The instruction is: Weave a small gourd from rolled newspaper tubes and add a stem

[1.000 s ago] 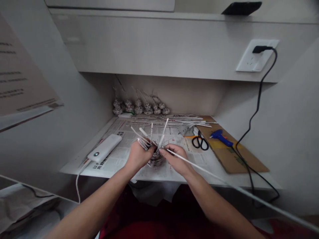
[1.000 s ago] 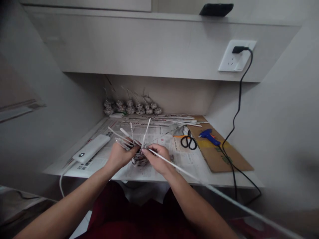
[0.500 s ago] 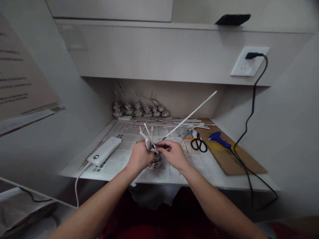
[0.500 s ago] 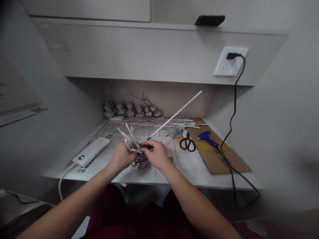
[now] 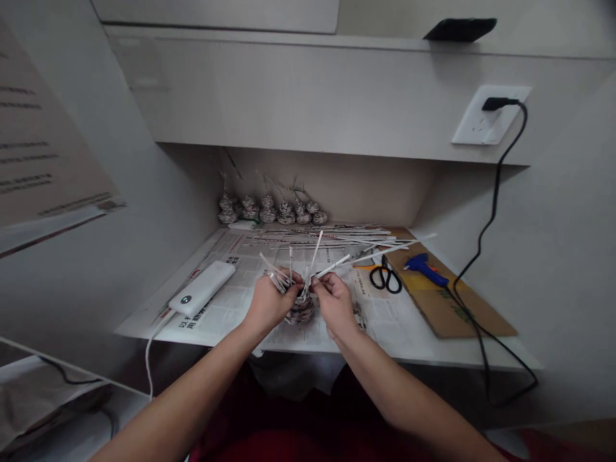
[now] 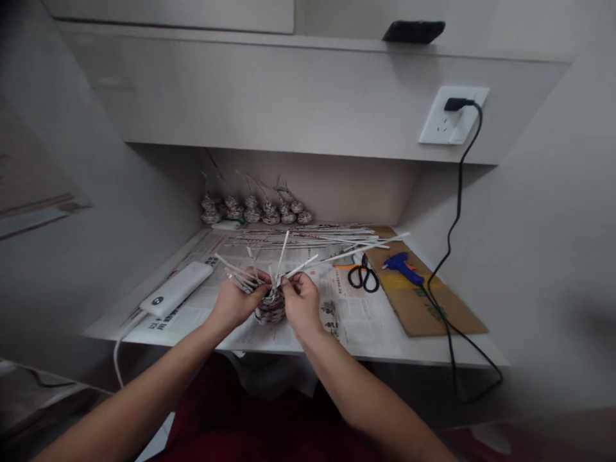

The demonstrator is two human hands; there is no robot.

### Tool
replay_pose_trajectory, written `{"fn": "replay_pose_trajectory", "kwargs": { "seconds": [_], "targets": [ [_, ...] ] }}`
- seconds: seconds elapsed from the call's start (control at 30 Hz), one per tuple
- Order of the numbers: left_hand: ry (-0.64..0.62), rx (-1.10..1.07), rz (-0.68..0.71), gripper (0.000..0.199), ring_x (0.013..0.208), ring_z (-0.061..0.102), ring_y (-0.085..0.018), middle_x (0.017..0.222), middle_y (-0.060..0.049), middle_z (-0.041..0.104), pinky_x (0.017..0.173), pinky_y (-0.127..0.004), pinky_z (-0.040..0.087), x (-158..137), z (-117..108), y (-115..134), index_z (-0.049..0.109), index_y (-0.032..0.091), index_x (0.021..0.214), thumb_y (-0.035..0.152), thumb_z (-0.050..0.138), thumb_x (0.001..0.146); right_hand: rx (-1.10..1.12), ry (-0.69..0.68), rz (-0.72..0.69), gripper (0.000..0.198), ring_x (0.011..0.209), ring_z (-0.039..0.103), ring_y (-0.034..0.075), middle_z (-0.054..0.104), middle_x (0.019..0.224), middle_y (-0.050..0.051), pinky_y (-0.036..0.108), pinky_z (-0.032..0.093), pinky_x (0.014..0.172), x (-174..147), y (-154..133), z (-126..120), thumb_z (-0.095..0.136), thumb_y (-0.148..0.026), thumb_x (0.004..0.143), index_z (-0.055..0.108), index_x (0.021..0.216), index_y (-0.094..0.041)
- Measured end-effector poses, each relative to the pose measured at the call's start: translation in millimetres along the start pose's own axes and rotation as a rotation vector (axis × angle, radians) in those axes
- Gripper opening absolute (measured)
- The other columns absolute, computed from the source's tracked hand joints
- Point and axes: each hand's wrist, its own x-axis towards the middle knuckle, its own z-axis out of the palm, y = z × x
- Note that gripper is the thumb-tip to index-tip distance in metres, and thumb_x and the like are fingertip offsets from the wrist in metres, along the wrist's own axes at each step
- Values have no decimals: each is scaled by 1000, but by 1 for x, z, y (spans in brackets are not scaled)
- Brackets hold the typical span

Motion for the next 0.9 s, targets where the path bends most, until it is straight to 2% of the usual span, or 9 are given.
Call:
{"fn": "replay_pose_trajectory", "kwargs": {
  "seconds": [0.17,0.3,0.37,0.53,0.63,0.73,0.9],
  "targets": [
    [-41,-20,32,11,79,65,-17,81,-2,70,78,-28,49,1,-1,0,66,19,79,16,58,73,30,74,40,27,57,49,10,55,62,-4,21,34,48,-1,-5,3,68,-40,69,51,66,-20],
    [-65,5,60,11,79,64,-17,82,-1,69,77,-27,48,0,-2,2,65,20,77,15,56,73,-22,68,71,31,52,47,11,53,56,-3,21,31,44,3,-8,2,67,-46,70,53,63,-19],
    [-69,23,69,12,79,64,-17,81,-1,69,77,-27,48,0,-2,2,65,21,77,15,55,73,-19,66,79,27,52,48,11,54,56,-3,21,32,44,3,-10,2,67,-44,70,56,68,-19],
    [-59,28,84,16,79,64,-17,81,0,69,77,-27,48,-2,-2,2,66,21,77,11,54,72,66,50,0,22,57,52,10,61,70,-2,20,36,47,-2,-10,2,68,-36,71,64,86,-21],
    [-52,0,112,17,79,64,-16,81,-1,68,77,-26,48,-3,-2,1,65,21,75,9,54,72,118,-14,50,25,55,51,10,62,70,-2,20,37,46,-2,-7,-1,70,-35,69,65,88,-20],
    [-36,-14,104,17,79,64,-16,82,-1,68,78,-27,48,-4,-1,-1,66,20,76,9,54,72,111,-20,54,19,54,52,11,62,65,-2,21,39,48,-1,-4,-4,71,-30,66,63,79,-19],
    [-41,18,125,20,81,64,-16,83,-1,69,78,-26,48,-5,-1,-1,67,21,78,7,53,73,-82,-43,-42,9,57,54,12,62,61,-3,24,42,56,-4,-4,-9,67,-27,69,62,69,-19]
  ]
}}
